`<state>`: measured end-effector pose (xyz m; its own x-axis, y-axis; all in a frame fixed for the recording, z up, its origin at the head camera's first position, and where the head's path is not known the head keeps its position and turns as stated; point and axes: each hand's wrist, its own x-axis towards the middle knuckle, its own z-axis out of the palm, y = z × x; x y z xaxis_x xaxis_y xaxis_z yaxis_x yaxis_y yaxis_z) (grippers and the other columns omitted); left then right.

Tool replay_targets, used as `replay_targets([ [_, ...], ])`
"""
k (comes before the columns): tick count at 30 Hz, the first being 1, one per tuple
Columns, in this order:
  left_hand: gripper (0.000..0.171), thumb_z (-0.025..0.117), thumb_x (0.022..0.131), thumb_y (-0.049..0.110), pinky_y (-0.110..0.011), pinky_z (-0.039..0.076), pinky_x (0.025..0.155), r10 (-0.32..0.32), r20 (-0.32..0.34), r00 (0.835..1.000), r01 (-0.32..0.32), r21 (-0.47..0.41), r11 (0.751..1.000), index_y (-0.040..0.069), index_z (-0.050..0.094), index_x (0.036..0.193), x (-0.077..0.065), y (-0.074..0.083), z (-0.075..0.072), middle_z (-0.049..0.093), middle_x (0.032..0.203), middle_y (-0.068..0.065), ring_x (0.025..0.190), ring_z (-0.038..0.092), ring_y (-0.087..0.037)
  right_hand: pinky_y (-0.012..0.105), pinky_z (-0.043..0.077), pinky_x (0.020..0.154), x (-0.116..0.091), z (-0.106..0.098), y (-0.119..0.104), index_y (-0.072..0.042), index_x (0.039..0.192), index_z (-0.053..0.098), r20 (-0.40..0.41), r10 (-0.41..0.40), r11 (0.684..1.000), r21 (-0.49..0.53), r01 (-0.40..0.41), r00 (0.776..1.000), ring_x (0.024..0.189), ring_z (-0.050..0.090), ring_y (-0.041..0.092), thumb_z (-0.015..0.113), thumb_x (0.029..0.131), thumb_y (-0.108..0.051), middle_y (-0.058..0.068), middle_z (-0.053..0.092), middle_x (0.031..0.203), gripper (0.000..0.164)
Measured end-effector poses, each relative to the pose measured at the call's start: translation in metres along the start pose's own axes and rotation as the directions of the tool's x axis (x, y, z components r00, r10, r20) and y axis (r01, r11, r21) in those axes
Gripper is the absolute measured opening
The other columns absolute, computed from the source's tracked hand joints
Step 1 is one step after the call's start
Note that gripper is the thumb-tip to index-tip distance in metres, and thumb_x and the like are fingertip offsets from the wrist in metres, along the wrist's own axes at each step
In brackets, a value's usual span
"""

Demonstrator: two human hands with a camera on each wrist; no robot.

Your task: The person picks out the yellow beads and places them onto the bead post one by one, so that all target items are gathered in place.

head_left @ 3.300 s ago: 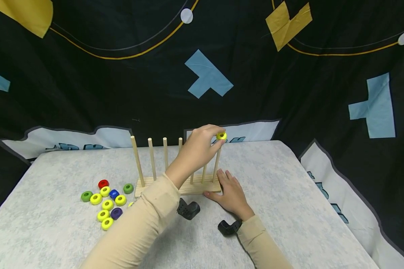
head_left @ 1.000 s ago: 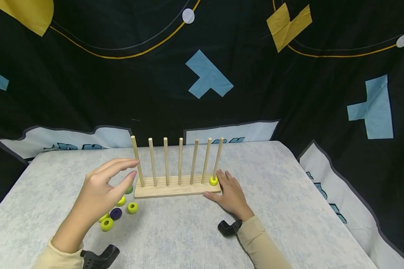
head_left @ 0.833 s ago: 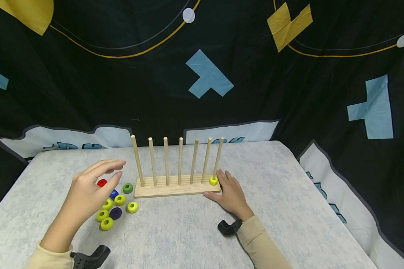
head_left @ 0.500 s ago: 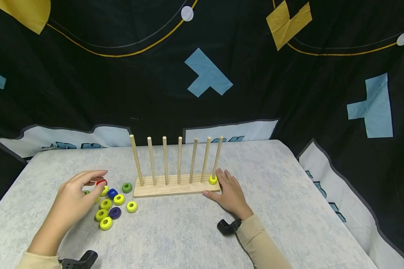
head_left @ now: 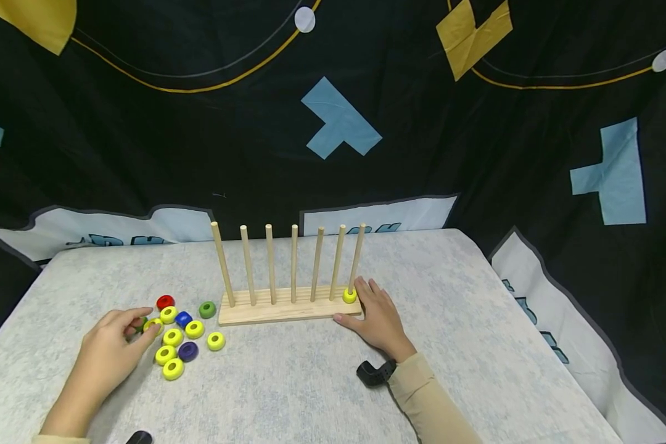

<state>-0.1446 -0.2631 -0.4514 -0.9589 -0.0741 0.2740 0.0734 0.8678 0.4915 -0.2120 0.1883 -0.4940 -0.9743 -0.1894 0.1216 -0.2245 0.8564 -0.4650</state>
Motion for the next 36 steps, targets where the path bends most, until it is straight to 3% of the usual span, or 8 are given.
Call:
replay_targets([
  [4,0.044,0.072,0.091,0.026,-0.038,0.045,0.066,-0.025,0.03,0.999,0.024,0.015,1.0,-0.004,0.063,0.122,-0.001,-0.006,0.006,0.058,0.099,-0.018,0.085,0.053,-0.024,0.051,0.014,0.127,0.001,-0.001,0.0,-0.009,0.157,0.026,-0.001,0.001,1.0,0.002,-0.001,1.0,0.154,0.018,0.03,0.064,0.084,-0.068,0.007,0.026,0.164,0.101],
  [13,0.045,0.071,0.092,0.024,-0.037,0.044,0.066,-0.023,0.047,0.999,0.021,0.028,0.999,-0.007,0.062,0.123,-0.002,-0.009,0.013,0.057,0.097,-0.016,0.084,0.052,-0.023,0.052,0.015,0.127,0.0,-0.001,0.001,-0.01,0.157,0.026,-0.005,0.001,1.0,-0.007,-0.001,1.0,0.154,0.018,0.031,0.064,0.084,-0.068,0.007,0.026,0.164,0.101],
  [19,0.039,0.074,0.089,0.016,-0.045,0.049,0.064,0.009,0.042,0.999,-0.011,0.049,0.999,-0.007,0.064,0.118,0.0,-0.006,0.014,0.058,0.097,-0.022,0.082,0.057,-0.028,0.051,0.014,0.127,-0.001,-0.001,0.0,-0.01,0.157,0.026,0.0,0.006,1.0,-0.004,-0.006,1.0,0.154,0.017,0.031,0.063,0.084,-0.069,0.008,0.026,0.164,0.102],
  [23,0.039,0.072,0.091,0.017,-0.052,0.053,0.069,-0.005,0.063,0.998,0.003,0.032,0.999,-0.007,0.062,0.12,-0.001,-0.002,0.01,0.059,0.104,-0.027,0.089,0.061,-0.036,0.051,0.014,0.127,-0.001,-0.001,-0.001,-0.01,0.157,0.026,0.004,0.008,1.0,-0.004,-0.008,1.0,0.154,0.018,0.03,0.063,0.083,-0.069,0.007,0.026,0.164,0.102],
  [29,0.043,0.07,0.093,0.017,-0.057,0.052,0.073,-0.011,-0.011,1.0,0.011,0.008,1.0,-0.007,0.058,0.126,0.001,0.016,-0.002,0.058,0.113,-0.029,0.095,0.06,-0.042,0.052,0.015,0.126,0.0,0.0,-0.001,-0.01,0.157,0.026,-0.001,0.008,1.0,-0.004,-0.008,1.0,0.154,0.018,0.031,0.063,0.083,-0.069,0.007,0.027,0.164,0.102],
  [33,0.042,0.071,0.092,0.017,-0.06,0.051,0.078,0.025,-0.08,0.996,-0.028,-0.035,0.999,-0.004,0.06,0.127,0.003,0.04,-0.011,0.058,0.117,-0.026,0.097,0.062,-0.043,0.051,0.015,0.127,0.0,0.0,-0.001,-0.01,0.157,0.026,-0.002,0.009,1.0,-0.004,-0.009,1.0,0.154,0.018,0.03,0.063,0.083,-0.07,0.006,0.026,0.164,0.102],
  [36,0.041,0.072,0.091,0.017,-0.055,0.052,0.077,0.052,-0.117,0.992,-0.06,-0.07,0.996,0.0,0.062,0.127,0.005,0.062,-0.02,0.058,0.118,-0.021,0.096,0.062,-0.04,0.052,0.015,0.127,-0.001,0.0,0.0,-0.009,0.157,0.027,-0.004,0.006,1.0,-0.003,-0.006,1.0,0.154,0.018,0.03,0.063,0.083,-0.07,0.007,0.027,0.164,0.102],
])
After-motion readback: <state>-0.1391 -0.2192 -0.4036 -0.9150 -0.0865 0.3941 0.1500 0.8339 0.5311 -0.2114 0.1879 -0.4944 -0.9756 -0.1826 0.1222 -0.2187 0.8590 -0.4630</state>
